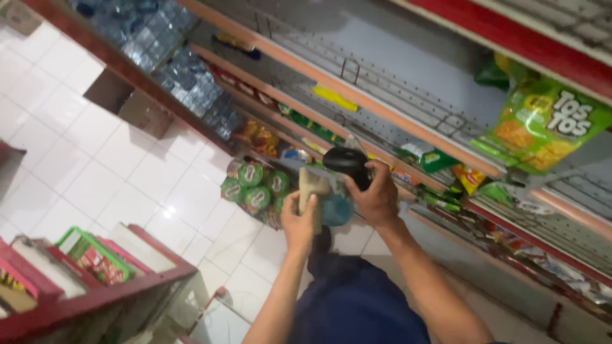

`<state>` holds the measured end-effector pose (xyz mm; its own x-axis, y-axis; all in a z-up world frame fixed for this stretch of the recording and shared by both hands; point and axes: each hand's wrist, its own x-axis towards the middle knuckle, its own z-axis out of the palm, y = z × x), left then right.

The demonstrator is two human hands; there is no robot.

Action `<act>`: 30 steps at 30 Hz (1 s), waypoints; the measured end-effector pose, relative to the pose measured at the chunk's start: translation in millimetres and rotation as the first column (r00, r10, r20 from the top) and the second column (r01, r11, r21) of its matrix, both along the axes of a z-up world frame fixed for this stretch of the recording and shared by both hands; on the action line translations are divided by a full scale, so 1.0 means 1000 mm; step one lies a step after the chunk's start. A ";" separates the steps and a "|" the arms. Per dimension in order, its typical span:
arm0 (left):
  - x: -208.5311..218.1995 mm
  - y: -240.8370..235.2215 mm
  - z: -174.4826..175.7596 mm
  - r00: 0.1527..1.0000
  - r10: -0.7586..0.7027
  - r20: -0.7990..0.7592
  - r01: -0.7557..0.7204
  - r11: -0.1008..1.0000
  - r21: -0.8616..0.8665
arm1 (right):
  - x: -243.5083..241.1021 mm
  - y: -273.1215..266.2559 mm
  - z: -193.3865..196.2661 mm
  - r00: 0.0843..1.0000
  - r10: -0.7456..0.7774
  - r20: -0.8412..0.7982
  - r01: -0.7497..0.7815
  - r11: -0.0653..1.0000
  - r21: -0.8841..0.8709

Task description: The person restocks snack packets onto metal shelves from a cardboard box, then sprays and wipes the shelves with a cloth. The person handles snack packets, a barcode scanner, a spray bottle, and a cloth.

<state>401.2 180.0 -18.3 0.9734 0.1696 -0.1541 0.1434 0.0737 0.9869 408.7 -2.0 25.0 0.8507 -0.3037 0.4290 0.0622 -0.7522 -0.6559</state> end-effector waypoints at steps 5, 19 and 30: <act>0.054 -0.019 -0.005 0.984 -0.175 0.018 0.174 0.984 0.022 | 0.047 0.013 -0.016 0.988 -0.109 0.111 0.089 0.982 0.167; 0.134 -0.046 -0.006 0.981 -0.161 0.106 0.161 0.987 0.009 | 0.075 0.029 -0.006 0.990 0.135 -0.031 -0.129 0.981 0.144; 0.156 0.009 -0.008 0.963 -0.252 0.099 0.233 0.957 0.172 | 0.150 0.051 -0.017 0.977 -0.203 0.066 0.203 0.979 0.010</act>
